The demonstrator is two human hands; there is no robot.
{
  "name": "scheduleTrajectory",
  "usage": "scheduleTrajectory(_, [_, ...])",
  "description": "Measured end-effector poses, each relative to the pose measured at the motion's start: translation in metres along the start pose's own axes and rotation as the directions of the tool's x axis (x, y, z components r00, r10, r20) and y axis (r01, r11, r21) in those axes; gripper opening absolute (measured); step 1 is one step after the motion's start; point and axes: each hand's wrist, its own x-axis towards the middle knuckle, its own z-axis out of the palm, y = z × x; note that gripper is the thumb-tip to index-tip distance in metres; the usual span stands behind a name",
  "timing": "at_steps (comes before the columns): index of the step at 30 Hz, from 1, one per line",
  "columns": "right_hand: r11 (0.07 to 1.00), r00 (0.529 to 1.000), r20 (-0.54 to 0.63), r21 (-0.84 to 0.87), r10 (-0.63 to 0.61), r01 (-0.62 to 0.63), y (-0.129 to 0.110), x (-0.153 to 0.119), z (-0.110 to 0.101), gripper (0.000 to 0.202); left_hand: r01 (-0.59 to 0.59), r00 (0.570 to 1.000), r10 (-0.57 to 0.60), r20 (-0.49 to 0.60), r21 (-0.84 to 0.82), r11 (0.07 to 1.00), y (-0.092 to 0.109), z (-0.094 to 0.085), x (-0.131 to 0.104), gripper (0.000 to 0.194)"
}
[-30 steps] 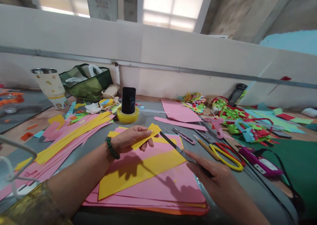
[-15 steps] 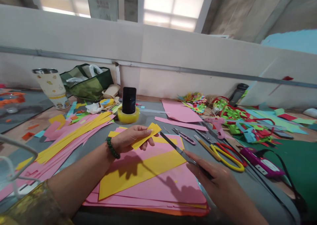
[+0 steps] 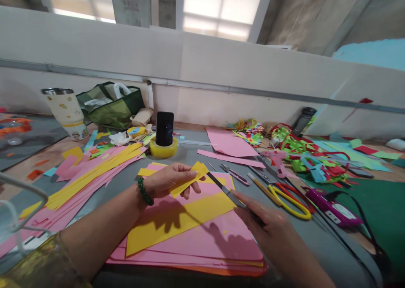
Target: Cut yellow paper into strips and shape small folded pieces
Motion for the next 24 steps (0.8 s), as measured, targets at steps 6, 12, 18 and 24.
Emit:
scheduleTrajectory(6, [0.998, 0.998, -0.044, -0.057, -0.039, 0.036, -0.008, 0.006, 0.014, 0.034, 0.03, 0.997, -0.034, 0.065, 0.062, 0.998, -0.003, 0.003, 0.001, 0.035])
scheduleTrajectory(12, [0.997, 0.997, -0.063, -0.059, -0.045, 0.041, -0.01, 0.009, 0.023, 0.034, 0.022, 0.994, -0.03, 0.102, 0.073, 0.997, -0.007, 0.001, 0.003, 0.033])
scheduleTrajectory(18, [0.999, 0.997, -0.064, -0.018, -0.047, 0.046, -0.007, 0.007, 0.021, 0.034, 0.027, 0.993, -0.033, 0.111, 0.054, 0.998, -0.01, 0.0, 0.004, 0.031])
scheduleTrajectory(24, [1.0, 0.999, -0.033, -0.013, -0.019, 0.018, -0.003, 0.0, 0.015, 0.035, 0.024, 0.991, -0.031, 0.131, 0.058, 0.998, -0.01, -0.001, 0.003, 0.032])
